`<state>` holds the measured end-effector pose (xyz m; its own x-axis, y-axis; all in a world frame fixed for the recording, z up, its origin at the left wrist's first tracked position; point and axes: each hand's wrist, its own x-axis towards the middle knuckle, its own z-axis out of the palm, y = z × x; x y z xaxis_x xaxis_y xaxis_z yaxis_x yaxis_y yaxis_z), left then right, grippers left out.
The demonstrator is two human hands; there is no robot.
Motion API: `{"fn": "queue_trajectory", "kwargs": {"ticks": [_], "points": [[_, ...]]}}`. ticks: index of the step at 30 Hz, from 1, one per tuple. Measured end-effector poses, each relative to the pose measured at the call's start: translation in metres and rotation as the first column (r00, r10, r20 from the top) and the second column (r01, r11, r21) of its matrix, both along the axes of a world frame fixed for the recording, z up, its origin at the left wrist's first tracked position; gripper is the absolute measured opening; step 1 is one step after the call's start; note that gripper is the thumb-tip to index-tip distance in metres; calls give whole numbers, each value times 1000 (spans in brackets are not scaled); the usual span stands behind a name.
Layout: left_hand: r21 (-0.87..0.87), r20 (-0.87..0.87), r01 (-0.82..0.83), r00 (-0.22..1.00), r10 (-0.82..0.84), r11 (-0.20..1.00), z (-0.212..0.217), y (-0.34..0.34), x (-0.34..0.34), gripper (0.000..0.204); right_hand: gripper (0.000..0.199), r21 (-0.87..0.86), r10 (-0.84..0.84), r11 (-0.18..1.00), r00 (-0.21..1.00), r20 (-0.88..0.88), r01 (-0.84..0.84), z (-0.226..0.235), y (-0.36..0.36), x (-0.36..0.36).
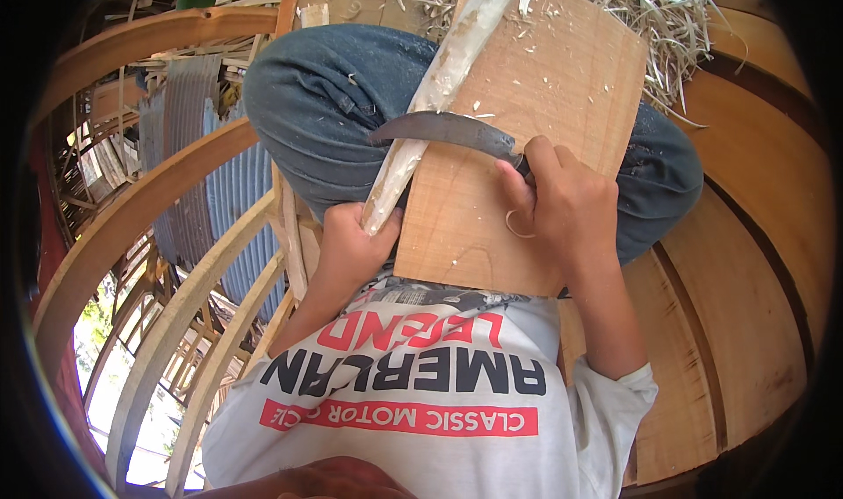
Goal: The person sits cross-legged and uses a curved knife to shave thin strips from a long wooden stick held against a board on their lap. Wood shavings accumulate on the board as the person repeatedly scrapes along the stick's length.
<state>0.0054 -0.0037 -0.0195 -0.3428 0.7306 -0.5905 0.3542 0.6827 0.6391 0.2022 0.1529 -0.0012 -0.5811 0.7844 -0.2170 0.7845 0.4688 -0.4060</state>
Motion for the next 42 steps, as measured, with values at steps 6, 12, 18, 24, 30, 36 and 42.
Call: {"fn": "queue_trajectory", "kwargs": {"ticks": [6,12,18,24,30,36,42], "points": [[-8,-19,-60,998,60,998,1,-6,1,29,36,166,-488,848,864,-125,503,-21,85,70],[-22,-46,-22,999,21,1000,1,0,2,27,33,0,-420,904,890,-178,427,15,54,71],[-58,10,-46,999,47,997,6,-1,1,26,41,-116,-75,991,997,-34,71,19,-18,3],[-35,-50,-50,998,48,998,7,1,4,25,49,54,-29,998,997,74,25,8,6,0],[32,-30,-44,999,45,999,3,2,5,24,54,233,-45,972,996,73,27,-7,26,2],[20,11,-43,999,43,999,8,6,2,27,58,343,-348,883,937,25,319,-29,64,40],[-60,129,-2,992,10,998,12,3,-8,29,56,66,-531,833,828,-178,549,-5,63,73]]}}
